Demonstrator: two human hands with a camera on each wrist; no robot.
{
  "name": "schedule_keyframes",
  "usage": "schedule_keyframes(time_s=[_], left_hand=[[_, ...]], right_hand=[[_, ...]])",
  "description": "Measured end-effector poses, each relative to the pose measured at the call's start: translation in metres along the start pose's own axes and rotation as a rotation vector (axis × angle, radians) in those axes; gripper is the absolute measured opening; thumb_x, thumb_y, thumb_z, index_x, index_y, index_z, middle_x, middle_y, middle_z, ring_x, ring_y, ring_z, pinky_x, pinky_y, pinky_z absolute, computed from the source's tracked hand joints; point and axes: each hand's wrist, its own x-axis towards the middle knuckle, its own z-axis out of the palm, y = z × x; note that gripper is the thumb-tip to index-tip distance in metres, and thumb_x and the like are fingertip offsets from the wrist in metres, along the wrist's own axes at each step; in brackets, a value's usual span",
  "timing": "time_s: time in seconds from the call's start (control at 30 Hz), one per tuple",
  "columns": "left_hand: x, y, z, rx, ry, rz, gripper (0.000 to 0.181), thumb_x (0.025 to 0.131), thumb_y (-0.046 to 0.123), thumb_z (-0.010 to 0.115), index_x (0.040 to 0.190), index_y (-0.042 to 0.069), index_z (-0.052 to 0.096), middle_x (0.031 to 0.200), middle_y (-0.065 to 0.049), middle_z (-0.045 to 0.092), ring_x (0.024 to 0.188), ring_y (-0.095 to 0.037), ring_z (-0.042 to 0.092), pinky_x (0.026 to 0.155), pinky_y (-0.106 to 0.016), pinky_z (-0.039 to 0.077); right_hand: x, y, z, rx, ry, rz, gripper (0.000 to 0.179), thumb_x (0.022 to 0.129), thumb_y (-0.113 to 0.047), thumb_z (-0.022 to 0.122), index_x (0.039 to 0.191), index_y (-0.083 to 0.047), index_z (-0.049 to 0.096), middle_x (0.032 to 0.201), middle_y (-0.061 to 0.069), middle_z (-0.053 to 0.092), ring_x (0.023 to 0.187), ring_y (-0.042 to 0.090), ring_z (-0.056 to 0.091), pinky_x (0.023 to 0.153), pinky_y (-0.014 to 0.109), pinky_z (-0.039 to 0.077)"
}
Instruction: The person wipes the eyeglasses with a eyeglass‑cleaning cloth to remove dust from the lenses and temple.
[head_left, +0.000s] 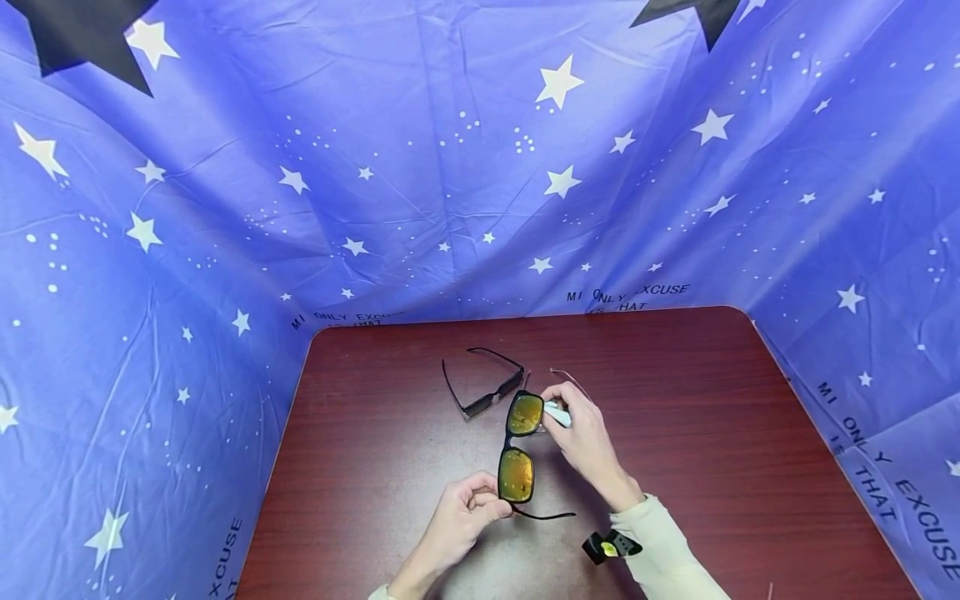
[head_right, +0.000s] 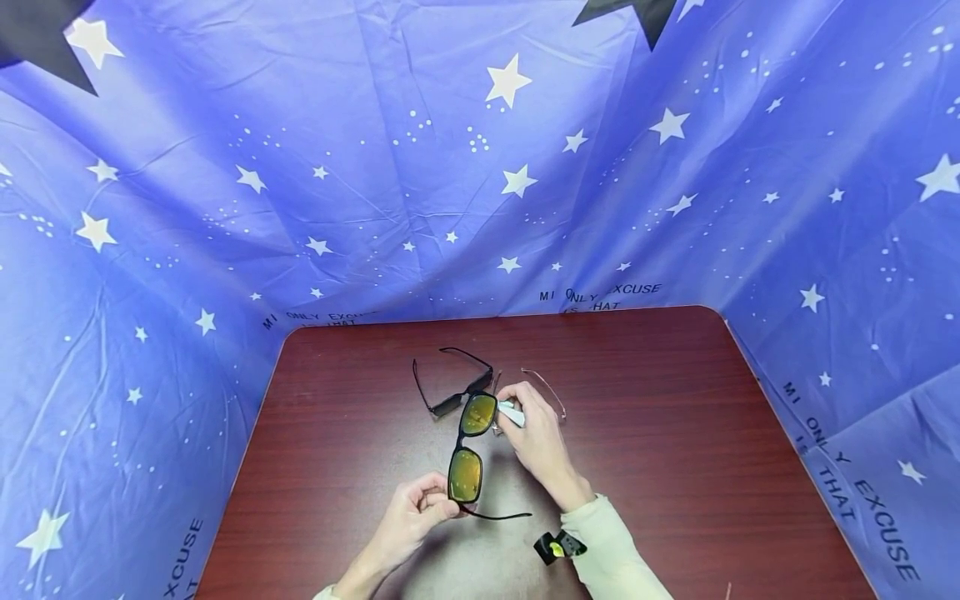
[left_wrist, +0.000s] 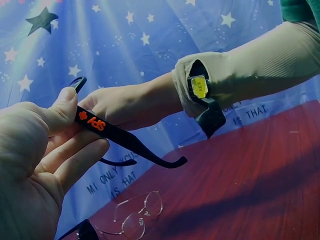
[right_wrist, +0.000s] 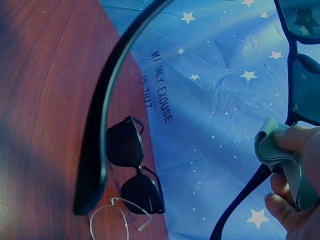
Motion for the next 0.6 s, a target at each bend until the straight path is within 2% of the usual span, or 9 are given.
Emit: schedule_keyframes(time_s=[0.33,0.47,0.6], left_hand=[[0.002,-0.002,0.000,-0.001,-0.033,0.002,0.024,0.095,-0.003,0.065,0.100,-0.024,0.054,0.094,-0.047,0.062,0.088,-0.001,0.071,0.082,-0.020,0.057],[0.001,-0.002,0.000,-0.006,-0.018,0.003,0.025,0.095,-0.002,0.065,0.101,-0.024,0.054,0.093,-0.049,0.060,0.086,0.000,0.070,0.080,-0.018,0.057],[0.000,-0.001,-0.001,0.001,-0.006,0.015,0.026,0.095,-0.001,0.066,0.101,-0.024,0.054,0.091,-0.049,0.059,0.083,0.002,0.068,0.078,-0.016,0.055]], right_hand=[[-0.001,0.002,0.000,0.012,-0.011,-0.016,0.036,0.074,0.014,0.077,0.099,-0.009,0.064,0.083,-0.002,0.057,0.075,0.010,0.052,0.063,0.022,0.042],[-0.003,0.005,-0.001,0.012,-0.009,0.012,0.035,0.075,0.014,0.076,0.098,-0.009,0.064,0.083,-0.003,0.057,0.075,0.008,0.052,0.064,0.021,0.042],[-0.006,0.011,-0.002,-0.005,-0.025,0.064,0.030,0.080,0.008,0.079,0.098,-0.011,0.064,0.084,-0.003,0.058,0.076,0.007,0.052,0.065,0.021,0.043]])
